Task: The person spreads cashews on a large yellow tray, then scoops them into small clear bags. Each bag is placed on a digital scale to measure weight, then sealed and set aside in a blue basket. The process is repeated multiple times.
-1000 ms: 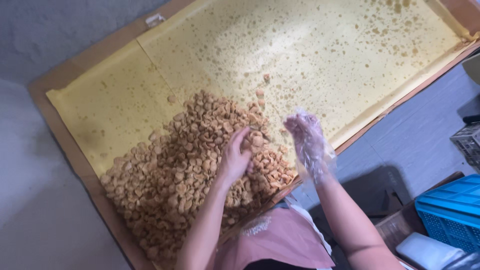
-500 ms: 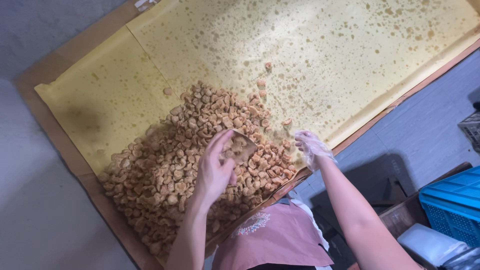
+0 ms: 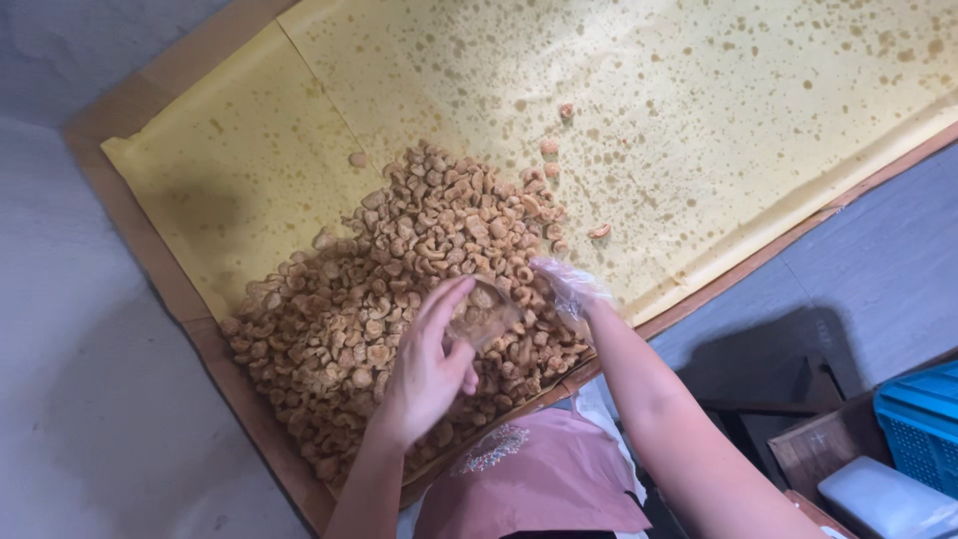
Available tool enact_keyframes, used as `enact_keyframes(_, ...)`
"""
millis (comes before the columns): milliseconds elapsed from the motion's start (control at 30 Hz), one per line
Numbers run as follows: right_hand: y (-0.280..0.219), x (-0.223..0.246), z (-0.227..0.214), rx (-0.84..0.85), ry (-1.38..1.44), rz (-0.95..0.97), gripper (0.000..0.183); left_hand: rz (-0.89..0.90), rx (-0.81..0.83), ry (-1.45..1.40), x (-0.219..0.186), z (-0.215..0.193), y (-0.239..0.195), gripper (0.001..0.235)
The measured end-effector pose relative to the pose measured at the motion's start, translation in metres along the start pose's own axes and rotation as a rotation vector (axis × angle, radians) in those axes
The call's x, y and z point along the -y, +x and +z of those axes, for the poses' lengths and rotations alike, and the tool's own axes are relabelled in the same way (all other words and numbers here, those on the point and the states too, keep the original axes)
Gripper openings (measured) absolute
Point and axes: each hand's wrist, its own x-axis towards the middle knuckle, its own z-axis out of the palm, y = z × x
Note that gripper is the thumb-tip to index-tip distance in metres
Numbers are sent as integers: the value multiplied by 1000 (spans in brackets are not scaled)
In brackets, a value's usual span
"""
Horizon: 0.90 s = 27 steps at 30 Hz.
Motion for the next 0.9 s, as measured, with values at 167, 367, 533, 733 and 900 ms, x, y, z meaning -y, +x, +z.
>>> enact_keyframes(167, -35, 20, -25, 75, 474, 23, 45, 29, -1, 26, -25, 5, -23, 73)
enact_keyframes(367, -118, 80, -34, 247, 1111, -192, 30, -8, -32, -36, 28, 31, 48, 72)
enact_keyframes(533, -195, 139, -33, 244, 1160, -477, 27, 78, 13, -88, 58, 48, 66, 74)
enact_keyframes(733, -230, 180, 2, 111, 714, -775, 36, 222, -35, -260, 62, 66, 80, 67)
enact_keyframes(900, -245, 176, -16, 13, 822, -803, 26, 211, -73, -274, 69, 68, 82, 57)
